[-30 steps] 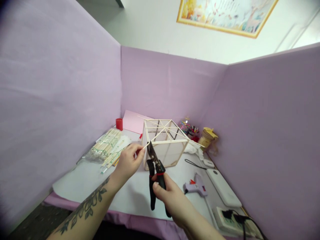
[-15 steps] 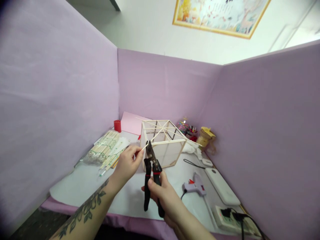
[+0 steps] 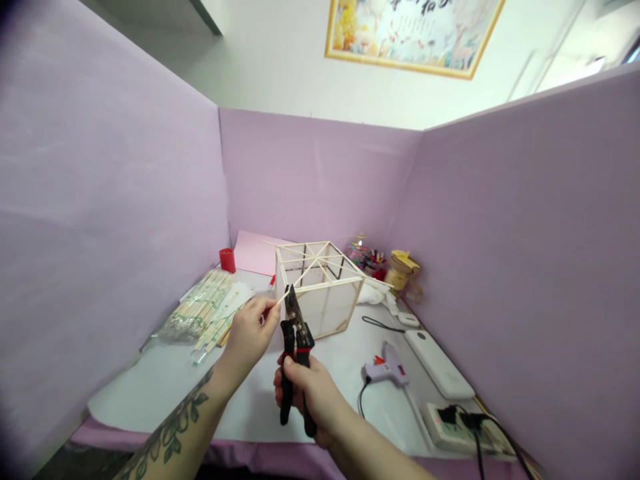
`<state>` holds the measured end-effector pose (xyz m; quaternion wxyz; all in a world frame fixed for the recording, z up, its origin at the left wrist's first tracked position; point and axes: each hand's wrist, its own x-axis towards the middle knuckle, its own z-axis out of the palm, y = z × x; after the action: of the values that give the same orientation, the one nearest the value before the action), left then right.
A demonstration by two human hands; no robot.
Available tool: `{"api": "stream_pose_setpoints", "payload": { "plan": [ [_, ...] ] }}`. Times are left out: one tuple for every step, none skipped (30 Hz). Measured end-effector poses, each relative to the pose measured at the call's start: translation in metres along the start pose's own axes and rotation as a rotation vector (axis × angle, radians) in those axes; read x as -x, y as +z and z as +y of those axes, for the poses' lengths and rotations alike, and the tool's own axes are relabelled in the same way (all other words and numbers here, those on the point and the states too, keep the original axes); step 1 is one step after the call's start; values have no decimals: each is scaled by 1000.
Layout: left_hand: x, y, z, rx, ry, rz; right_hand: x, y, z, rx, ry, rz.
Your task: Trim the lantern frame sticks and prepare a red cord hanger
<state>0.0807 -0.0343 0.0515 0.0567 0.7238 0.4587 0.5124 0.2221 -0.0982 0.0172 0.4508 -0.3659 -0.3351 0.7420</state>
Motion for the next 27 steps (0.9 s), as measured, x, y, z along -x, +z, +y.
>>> {"api": "stream_pose_setpoints", "payload": {
  "plan": [
    [0, 0, 0, -1, 1, 1, -1, 1, 1, 1, -8, 7],
    [0, 0, 0, -5, -2, 1, -2, 1, 2, 1, -14, 13],
    [0, 0, 1, -10, -8, 0, -2, 2, 3, -1, -19, 18],
    [0, 0, 1, -15, -15, -1, -3, 3, 4, 0, -19, 23],
    [1, 0, 1, -21, -22, -1, -3, 3, 5, 0, -19, 28],
    [1, 0, 1, -26, -27, 1, -4, 4, 6, 2, -20, 32],
    [2, 0, 1, -30, -29, 4, -4, 5, 8, 4, -24, 34],
    [2, 1, 0, -33, -27, 9, -5, 6, 9, 8, -27, 32],
    [3, 1, 0, -37, -23, 17, -5, 7, 10, 17, -33, 38],
    [3, 2, 0, -43, -18, 24, -6, 8, 11, 26, -42, 54],
    [4, 3, -1, -49, -14, 25, -7, 9, 13, 35, -57, 78],
    [5, 4, 0, -57, -9, 25, -7, 10, 14, 50, -73, 110],
    [6, 5, 0, -64, -2, 30, -7, 11, 15, 69, -90, 145],
    [8, 4, 1, -67, 4, 42, -7, 12, 16, 88, -102, 176],
    [9, 3, 2, -66, 11, 62, -6, 12, 17, 107, -110, 195],
    [11, 0, 3, -62, 19, 90, -4, 12, 18, 129, -111, 197],
    [13, -4, 4, -60, 26, 121, -1, 12, 19, 156, -108, 189],
    [15, -10, 4, -60, 31, 150, 2, 11, 21, 186, -103, 168],
    [17, -16, 2, -64, 30, 170, 6, 9, 23, 217, -99, 135],
    [18, -23, 0, -75, 22, 185, 11, 6, 25, 252, -94, 94],
    [20, -30, -4, -90, 3, 193, 16, 2, 27, 287, -93, 54],
    [21, -37, -10, -108, -30, 191, 21, -2, 30, 316, -94, 24],
    [22, -42, -17, -129, -76, 168, 26, -7, 32, 335, -94, 4],
    [24, -46, -25, -155, -127, 108, 31, -13, 34, 350, -94, -9],
    [26, -48, -34, -184, -175, 16, 36, -20, 35, 364, -94, -12],
    [28, -49, -43, -210, -214, -92, 41, -27, 36, 378, -95, -7],
    [31, -48, -52, -233, -240, -202, 46, -35, 37, 389, -95, 9]
  ]
}}
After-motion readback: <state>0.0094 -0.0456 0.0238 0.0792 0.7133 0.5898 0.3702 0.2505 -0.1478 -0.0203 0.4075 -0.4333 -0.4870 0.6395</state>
